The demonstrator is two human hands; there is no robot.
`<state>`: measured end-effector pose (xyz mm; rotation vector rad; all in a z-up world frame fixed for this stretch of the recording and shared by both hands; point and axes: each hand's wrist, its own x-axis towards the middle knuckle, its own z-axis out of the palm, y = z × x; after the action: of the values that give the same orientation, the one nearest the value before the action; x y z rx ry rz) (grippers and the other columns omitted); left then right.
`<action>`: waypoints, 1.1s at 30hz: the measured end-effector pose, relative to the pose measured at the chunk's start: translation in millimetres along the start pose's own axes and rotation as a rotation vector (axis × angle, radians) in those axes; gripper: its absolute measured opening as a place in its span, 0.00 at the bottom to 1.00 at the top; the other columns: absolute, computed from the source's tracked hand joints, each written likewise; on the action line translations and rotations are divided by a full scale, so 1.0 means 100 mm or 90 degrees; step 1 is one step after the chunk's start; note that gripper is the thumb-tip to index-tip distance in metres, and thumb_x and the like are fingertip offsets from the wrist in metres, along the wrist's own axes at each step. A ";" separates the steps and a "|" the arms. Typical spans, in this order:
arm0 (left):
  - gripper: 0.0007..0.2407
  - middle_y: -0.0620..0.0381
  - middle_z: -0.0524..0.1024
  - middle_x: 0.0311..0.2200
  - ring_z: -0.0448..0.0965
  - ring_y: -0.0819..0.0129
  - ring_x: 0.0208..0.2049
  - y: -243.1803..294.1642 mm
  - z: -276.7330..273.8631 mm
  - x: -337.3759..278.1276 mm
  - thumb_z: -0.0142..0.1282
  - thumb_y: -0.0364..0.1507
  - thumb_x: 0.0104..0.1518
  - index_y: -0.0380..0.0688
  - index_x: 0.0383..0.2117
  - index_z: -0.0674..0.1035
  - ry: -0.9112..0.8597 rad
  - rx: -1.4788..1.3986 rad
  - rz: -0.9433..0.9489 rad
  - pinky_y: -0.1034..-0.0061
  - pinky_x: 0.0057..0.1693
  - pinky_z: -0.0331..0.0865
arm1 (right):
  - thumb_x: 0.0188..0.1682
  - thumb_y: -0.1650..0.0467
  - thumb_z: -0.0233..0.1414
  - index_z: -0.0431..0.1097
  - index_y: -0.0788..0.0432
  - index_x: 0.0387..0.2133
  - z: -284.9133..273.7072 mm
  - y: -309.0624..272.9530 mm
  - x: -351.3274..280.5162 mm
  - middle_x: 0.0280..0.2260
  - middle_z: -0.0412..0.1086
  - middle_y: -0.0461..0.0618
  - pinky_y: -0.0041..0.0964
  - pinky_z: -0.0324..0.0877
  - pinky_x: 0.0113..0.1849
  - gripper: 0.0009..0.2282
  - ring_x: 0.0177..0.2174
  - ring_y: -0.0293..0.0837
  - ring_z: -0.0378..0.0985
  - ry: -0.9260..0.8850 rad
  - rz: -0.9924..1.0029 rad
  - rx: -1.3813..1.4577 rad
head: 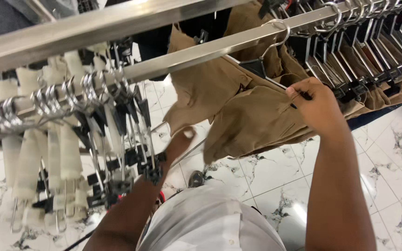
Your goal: The person takes trousers from a shopping basket, clips them onto a hanger, and places the hanger on a retail display rack, repeating the process for multiple pairs.
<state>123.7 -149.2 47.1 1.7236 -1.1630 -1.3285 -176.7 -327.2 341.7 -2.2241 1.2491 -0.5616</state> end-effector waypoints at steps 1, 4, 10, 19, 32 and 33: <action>0.14 0.42 0.81 0.44 0.81 0.50 0.51 -0.18 -0.13 0.28 0.58 0.35 0.60 0.41 0.48 0.77 0.159 -0.010 0.019 0.57 0.61 0.71 | 0.62 0.67 0.54 0.76 0.59 0.40 -0.04 -0.08 0.03 0.39 0.72 0.59 0.55 0.67 0.47 0.07 0.43 0.58 0.76 -0.028 0.048 -0.007; 0.27 0.30 0.71 0.53 0.69 0.36 0.60 -0.15 -0.56 0.84 0.66 0.35 0.57 0.33 0.58 0.67 0.368 0.013 0.141 0.48 0.66 0.62 | 0.61 0.67 0.53 0.77 0.61 0.43 -0.09 -0.20 0.06 0.41 0.74 0.61 0.59 0.68 0.48 0.09 0.46 0.61 0.76 -0.044 0.130 -0.020; 0.34 0.45 0.61 0.69 0.54 0.53 0.72 0.78 -0.81 1.07 0.68 0.28 0.57 0.43 0.69 0.62 0.187 -0.058 0.289 0.54 0.76 0.42 | 0.60 0.70 0.53 0.79 0.59 0.41 -0.03 -0.18 0.08 0.43 0.76 0.58 0.58 0.67 0.52 0.07 0.49 0.62 0.76 0.023 0.158 0.028; 0.27 0.41 0.69 0.60 0.64 0.53 0.66 0.88 -0.86 1.18 0.62 0.39 0.58 0.36 0.60 0.69 0.170 -0.008 0.049 0.61 0.74 0.50 | 0.60 0.72 0.53 0.78 0.60 0.39 0.04 -0.07 0.13 0.41 0.76 0.60 0.60 0.68 0.51 0.06 0.48 0.64 0.76 0.049 0.120 0.041; 0.16 0.46 0.70 0.48 0.68 0.57 0.55 0.68 -0.89 1.02 0.45 0.36 0.67 0.40 0.55 0.68 0.162 -0.150 0.063 0.60 0.66 0.56 | 0.42 0.77 0.49 0.68 0.49 0.20 1.06 0.24 -0.97 0.40 0.64 0.48 0.45 0.53 0.31 0.08 0.28 0.44 0.60 0.374 -0.449 -0.105; 0.16 0.46 0.70 0.48 0.68 0.57 0.55 0.65 -0.88 0.99 0.45 0.36 0.67 0.40 0.55 0.68 0.164 -0.151 0.060 0.60 0.66 0.56 | 0.42 0.77 0.49 0.68 0.49 0.20 1.20 0.22 -1.01 0.40 0.64 0.48 0.45 0.53 0.31 0.08 0.28 0.44 0.60 0.371 -0.449 -0.102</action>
<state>201.4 -266.5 90.9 1.5924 -0.8914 -1.1019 -170.1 -221.0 225.0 -2.7343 0.7146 -1.5047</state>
